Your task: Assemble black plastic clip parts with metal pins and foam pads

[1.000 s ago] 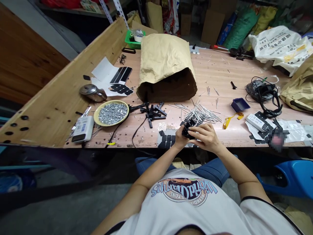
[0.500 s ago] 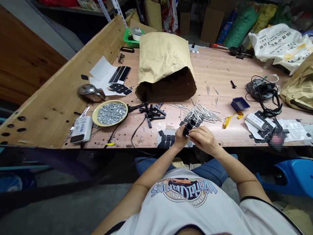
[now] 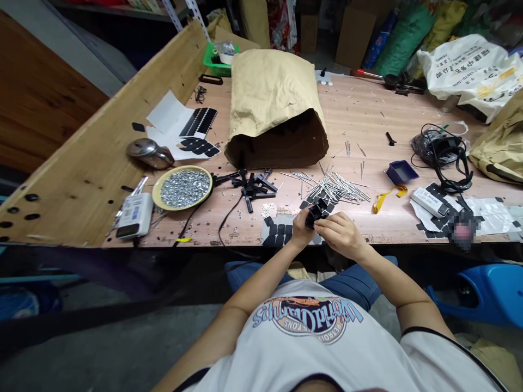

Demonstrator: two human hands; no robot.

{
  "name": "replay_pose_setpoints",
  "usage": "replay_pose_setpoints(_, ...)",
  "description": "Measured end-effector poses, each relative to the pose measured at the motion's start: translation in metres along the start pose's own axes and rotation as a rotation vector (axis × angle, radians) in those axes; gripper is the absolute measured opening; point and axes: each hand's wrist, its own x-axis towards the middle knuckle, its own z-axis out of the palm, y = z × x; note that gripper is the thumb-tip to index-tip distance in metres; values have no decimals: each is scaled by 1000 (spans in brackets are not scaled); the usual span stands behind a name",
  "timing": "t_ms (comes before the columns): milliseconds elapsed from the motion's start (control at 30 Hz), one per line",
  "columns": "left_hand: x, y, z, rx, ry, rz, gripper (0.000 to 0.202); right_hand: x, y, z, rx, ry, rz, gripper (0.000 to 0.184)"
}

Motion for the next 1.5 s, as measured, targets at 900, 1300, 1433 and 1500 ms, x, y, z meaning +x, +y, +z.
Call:
replay_pose_setpoints(900, -3, -1, 1, 65, 16, -61, 10, -6, -1, 7, 28, -41, 31, 25)
replay_pose_setpoints(1300, 6, 6, 1, -220, 133, -355, 24, -13, 6, -6, 85, 119, 186, 32)
replay_pose_setpoints(1433, 7, 12, 2, -271, 141, -339, 25, -19, 1, 3, 127, 98, 180, 19)
replay_pose_setpoints(1500, 7, 14, 2, -292, 134, -348, 26, -21, -1, 6, 141, 69, 148, 16)
